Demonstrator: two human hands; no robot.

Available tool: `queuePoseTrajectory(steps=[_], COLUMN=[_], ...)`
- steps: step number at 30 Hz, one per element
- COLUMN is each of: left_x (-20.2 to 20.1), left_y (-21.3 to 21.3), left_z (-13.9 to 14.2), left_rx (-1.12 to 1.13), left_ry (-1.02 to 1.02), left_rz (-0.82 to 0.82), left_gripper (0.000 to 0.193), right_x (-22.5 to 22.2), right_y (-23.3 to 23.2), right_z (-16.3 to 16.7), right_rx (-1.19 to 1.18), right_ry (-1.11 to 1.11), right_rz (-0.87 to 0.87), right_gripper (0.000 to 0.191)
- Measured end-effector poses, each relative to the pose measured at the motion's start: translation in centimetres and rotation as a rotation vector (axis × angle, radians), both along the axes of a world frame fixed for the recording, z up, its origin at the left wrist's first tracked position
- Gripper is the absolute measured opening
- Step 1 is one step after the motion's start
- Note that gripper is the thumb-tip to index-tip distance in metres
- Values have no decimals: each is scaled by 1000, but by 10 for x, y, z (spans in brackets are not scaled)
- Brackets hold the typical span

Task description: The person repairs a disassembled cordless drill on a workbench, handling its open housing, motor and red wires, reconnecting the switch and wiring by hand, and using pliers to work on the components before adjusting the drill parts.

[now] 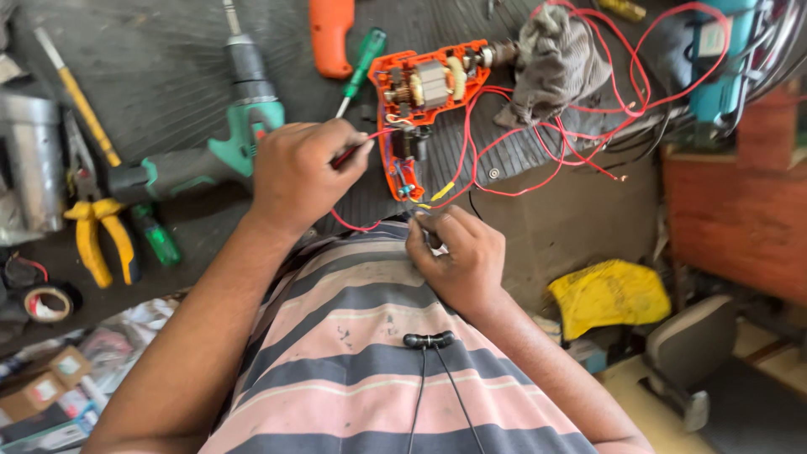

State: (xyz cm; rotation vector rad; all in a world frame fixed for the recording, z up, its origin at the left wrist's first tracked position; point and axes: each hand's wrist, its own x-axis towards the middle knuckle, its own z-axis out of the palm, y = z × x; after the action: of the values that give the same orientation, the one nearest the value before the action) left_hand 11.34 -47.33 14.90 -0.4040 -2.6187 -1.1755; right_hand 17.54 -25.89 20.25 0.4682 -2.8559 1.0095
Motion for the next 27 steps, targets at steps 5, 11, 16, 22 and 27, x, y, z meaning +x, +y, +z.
queuePoseTrajectory(steps=[5, 11, 16, 22, 27], left_x=[15, 33, 30, 35, 34], left_y=[-25, -34, -36, -34, -33], left_z=[7, 9, 16, 17, 16], left_rx=[57, 61, 34, 45, 47], left_ry=[38, 43, 51, 37, 26], left_rz=[24, 20, 23, 15, 12], left_gripper=[18, 16, 17, 17, 18], right_x=[16, 34, 34, 36, 36], right_y=[-36, -46, -49, -48, -47], right_z=[11, 12, 15, 13, 12], right_rx=[103, 172, 147, 139, 155], right_ry=[63, 127, 124, 98, 114], right_rz=[-27, -49, -51, -53, -59], right_gripper=[11, 11, 11, 11, 12])
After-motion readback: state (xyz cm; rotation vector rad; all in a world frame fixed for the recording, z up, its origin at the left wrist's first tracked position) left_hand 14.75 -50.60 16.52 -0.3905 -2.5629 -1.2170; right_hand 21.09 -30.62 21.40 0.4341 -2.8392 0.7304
